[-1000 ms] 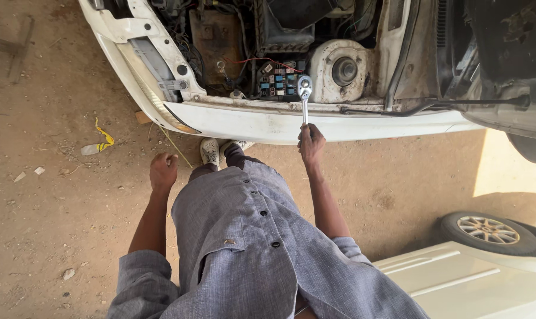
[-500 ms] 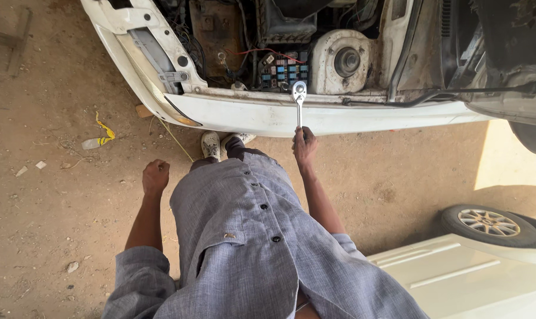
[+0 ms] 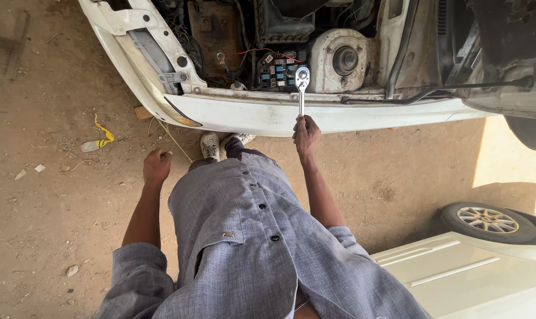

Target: The person uses a socket wrench to loosen and remove bolts from the engine bay of a vehicle, then opens the fuse box cover and manipulates electrical fuses by hand.

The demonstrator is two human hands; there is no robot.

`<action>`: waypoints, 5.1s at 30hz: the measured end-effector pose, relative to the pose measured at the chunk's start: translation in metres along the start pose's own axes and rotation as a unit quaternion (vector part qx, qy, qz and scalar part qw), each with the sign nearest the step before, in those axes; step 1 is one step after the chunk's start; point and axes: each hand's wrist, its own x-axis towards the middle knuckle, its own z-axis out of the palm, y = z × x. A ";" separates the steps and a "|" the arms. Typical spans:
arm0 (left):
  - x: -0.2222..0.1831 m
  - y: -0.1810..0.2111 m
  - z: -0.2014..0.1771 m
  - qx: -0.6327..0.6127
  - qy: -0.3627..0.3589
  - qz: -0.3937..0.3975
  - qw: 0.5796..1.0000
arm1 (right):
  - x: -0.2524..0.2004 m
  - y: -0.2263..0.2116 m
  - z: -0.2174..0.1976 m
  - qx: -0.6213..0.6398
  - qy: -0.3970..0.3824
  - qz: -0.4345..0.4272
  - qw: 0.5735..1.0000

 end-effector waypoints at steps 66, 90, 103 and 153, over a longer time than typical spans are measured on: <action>0.002 -0.339 -0.292 -0.099 0.017 -0.271 0.957 | -0.112 -0.174 0.325 0.078 0.016 0.093 0.993; 0.452 -0.258 -0.575 -0.076 -0.072 -0.050 0.993 | 0.039 -0.263 0.535 0.159 0.195 0.119 0.960; 0.742 -0.123 -0.619 0.003 -0.167 0.125 0.978 | 0.065 -0.306 0.618 0.367 0.330 0.184 0.850; 0.635 0.317 -0.366 0.075 -0.388 0.607 0.689 | 0.025 -0.443 0.615 0.328 0.192 0.169 0.909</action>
